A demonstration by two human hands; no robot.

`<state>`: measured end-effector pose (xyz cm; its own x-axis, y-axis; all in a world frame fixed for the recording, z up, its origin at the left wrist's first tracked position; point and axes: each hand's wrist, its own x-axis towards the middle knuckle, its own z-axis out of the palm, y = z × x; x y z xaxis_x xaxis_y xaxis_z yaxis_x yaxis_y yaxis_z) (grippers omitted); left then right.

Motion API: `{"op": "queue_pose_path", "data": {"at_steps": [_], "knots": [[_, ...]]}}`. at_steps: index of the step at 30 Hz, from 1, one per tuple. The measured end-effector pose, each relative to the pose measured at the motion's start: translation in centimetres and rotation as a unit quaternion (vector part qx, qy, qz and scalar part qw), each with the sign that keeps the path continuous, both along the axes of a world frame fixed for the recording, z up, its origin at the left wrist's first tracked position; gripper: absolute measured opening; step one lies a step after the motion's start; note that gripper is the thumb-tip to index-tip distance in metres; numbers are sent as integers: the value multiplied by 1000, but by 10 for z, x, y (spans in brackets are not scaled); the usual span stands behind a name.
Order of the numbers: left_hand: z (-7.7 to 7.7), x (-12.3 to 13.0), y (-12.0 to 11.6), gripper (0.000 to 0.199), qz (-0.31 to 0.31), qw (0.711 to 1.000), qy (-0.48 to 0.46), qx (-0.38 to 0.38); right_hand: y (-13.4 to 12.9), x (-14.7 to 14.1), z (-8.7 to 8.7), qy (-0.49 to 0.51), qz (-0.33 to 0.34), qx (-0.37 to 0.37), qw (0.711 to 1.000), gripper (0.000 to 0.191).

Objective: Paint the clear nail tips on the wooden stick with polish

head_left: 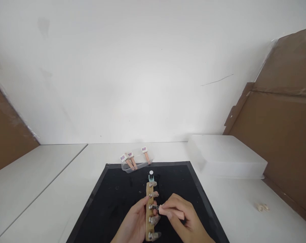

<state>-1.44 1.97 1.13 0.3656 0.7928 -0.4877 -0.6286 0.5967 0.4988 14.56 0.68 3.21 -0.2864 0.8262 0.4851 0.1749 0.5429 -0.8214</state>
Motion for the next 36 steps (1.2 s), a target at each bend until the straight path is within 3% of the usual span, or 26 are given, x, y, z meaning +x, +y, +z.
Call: {"op": "queue_pose_path", "data": {"at_steps": [7,18,29,36], "knots": [[-4,-1,2,26,-5,1000,-15,-5,2,2,-11,-37,19,42,998,18],[-3,-1,2,26,0,999,-34,-17,1,0,-8,-78,-31,67,994,18],[-3,-2,4,30,-20,1000,2,5,-2,4,-9,-9,-77,7,997,16],[-3,-1,0,32,-44,999,31,5,1,5,-11,64,-41,-67,995,21]]}}
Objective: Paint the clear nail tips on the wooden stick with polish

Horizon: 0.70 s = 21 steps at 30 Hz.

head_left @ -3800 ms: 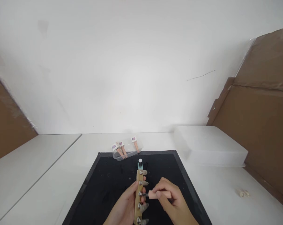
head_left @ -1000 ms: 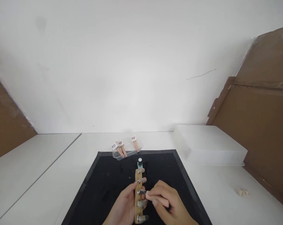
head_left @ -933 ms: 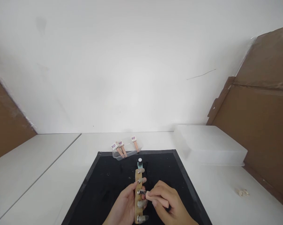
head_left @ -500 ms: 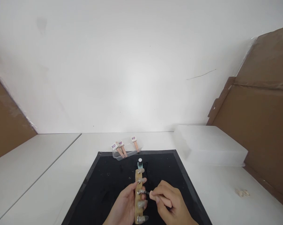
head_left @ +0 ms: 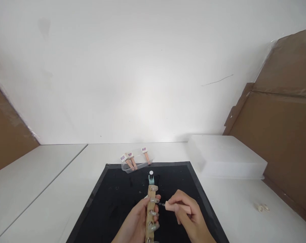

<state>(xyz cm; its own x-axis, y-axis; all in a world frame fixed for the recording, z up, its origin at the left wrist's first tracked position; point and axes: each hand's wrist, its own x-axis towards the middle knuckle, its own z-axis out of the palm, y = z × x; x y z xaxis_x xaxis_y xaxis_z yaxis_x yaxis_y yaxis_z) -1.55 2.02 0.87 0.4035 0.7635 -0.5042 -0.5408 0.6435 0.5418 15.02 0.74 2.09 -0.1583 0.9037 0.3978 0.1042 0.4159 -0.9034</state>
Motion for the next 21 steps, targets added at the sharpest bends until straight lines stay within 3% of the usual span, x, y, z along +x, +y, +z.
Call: {"op": "queue_pose_path", "data": {"at_steps": [7,13,21], "knots": [[2,0,-3,31,-20,1000,4,7,-3,0,1,23,37,-30,999,24],[-1,-1,-4,31,-30,999,5,14,-5,-3,4,43,30,-20,998,23],[-1,-1,-3,31,-30,999,6,22,-5,-3,11,-7,22,-9,1000,19]]}}
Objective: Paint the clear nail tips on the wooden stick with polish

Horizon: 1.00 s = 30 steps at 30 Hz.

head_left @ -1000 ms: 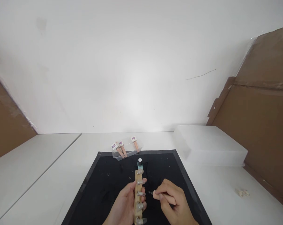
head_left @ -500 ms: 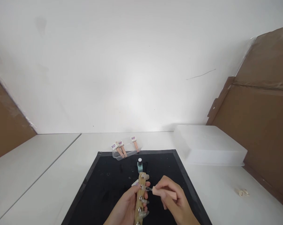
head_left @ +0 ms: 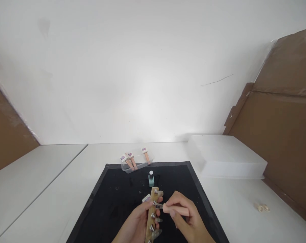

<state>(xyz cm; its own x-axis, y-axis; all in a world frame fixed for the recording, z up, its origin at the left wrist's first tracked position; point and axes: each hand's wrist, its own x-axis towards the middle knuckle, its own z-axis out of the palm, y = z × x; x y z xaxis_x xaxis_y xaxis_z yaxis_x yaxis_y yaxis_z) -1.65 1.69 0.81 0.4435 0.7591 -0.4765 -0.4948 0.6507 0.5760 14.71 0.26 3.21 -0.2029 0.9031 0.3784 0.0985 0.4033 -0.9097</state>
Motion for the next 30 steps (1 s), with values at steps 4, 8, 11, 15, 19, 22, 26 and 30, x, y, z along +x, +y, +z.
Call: {"op": "queue_pose_path", "data": {"at_steps": [4,8,11,15,19,22,26,30], "knots": [[2,0,0,32,-2,1000,8,-2,4,0,-4,-31,-26,18,999,15],[0,-1,0,33,-7,1000,6,-1,6,1,-11,-36,-39,17,998,16],[-1,-2,0,33,-6,1000,1,-4,6,2,-12,-35,-52,14,998,18],[0,-3,1,33,-5,1000,7,-4,4,3,-11,-35,-59,38,997,18],[1,-2,2,33,-7,1000,18,-3,3,2,-9,-27,-34,41,998,18],[-1,-2,2,33,-11,1000,17,-1,2,2,-6,-15,-19,28,999,16],[-3,-1,2,33,-19,1000,10,0,2,1,-4,-13,-4,40,999,14],[-3,-2,1,33,-18,1000,1,4,3,0,-4,-35,-18,38,999,13]]}}
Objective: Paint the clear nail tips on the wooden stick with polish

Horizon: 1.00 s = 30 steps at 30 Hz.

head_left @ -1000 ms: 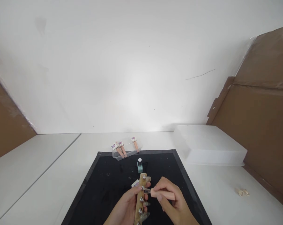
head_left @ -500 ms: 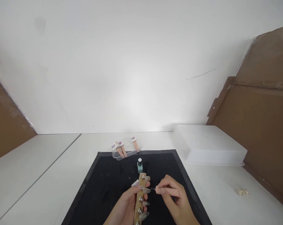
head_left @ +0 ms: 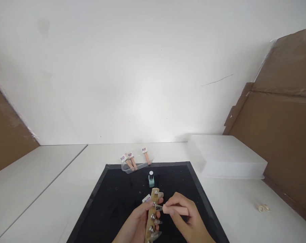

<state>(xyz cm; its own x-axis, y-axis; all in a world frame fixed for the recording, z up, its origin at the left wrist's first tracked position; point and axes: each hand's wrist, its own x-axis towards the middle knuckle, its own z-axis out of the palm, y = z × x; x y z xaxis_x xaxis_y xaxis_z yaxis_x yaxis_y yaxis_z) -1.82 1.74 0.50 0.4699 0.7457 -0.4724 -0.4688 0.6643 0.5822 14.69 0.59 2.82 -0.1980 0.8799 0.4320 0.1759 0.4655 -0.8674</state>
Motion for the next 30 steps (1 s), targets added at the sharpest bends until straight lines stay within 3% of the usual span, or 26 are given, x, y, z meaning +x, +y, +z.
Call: {"op": "queue_pose_path", "data": {"at_steps": [14,30], "knots": [[2,-1,0,36,8,1000,21,-9,2,2,-7,27,-54,-66,996,20],[10,6,-5,31,13,999,41,-3,1,1,-10,54,-8,-52,997,16]]}}
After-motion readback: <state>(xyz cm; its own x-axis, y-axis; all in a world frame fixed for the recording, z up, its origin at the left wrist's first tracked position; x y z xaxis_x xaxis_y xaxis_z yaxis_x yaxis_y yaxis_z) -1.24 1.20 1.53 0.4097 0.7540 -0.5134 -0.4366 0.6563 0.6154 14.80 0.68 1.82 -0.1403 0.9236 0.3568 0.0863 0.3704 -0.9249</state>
